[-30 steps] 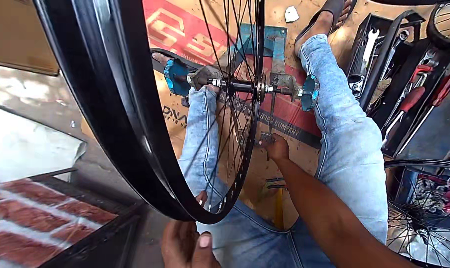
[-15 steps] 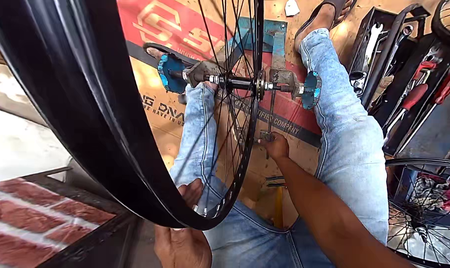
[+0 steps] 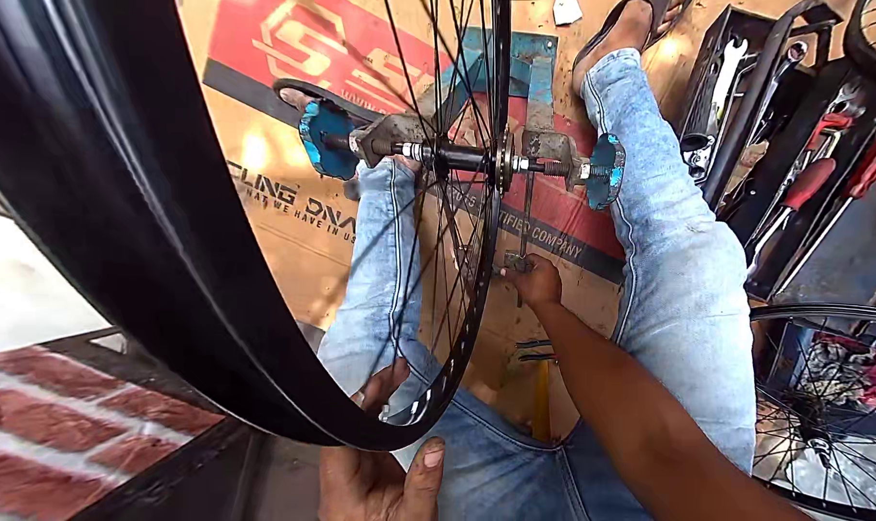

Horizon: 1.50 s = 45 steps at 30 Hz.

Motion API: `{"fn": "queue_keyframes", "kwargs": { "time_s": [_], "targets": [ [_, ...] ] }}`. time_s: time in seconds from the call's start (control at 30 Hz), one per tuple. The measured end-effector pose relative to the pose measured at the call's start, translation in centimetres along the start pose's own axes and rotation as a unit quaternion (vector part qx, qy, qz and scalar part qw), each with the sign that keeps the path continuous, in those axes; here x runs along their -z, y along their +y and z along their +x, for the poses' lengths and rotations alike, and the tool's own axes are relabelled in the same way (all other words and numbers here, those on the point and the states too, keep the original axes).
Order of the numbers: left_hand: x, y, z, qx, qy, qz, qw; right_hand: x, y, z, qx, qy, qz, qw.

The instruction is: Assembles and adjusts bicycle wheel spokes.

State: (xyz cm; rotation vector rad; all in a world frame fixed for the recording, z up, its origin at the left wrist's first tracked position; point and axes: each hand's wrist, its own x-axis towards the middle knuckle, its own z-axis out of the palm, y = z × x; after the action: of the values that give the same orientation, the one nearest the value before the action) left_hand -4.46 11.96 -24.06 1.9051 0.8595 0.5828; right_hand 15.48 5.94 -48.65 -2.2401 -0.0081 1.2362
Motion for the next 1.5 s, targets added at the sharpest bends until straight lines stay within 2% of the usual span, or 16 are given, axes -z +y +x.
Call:
{"fn": "queue_keyframes", "kwargs": {
  "time_s": [0.3, 1.23, 1.5],
  "targets": [
    [-0.8, -0.2, -1.4, 0.023, 0.011, 0.026, 0.999, 0.0, -0.1, -0.1, -0.005, 0.004, 0.004, 1.0],
    [-1.4, -0.7, -1.4, 0.022, 0.028, 0.041, 0.999, -0.1, -0.1, 0.1, -0.006, 0.004, 0.0, 1.0],
    [-1.7, -0.9, -1.7, 0.004, 0.061, 0.076, 0.995, -0.2, 0.0, 0.1, -0.006, 0.002, -0.001, 1.0]
  ]
}}
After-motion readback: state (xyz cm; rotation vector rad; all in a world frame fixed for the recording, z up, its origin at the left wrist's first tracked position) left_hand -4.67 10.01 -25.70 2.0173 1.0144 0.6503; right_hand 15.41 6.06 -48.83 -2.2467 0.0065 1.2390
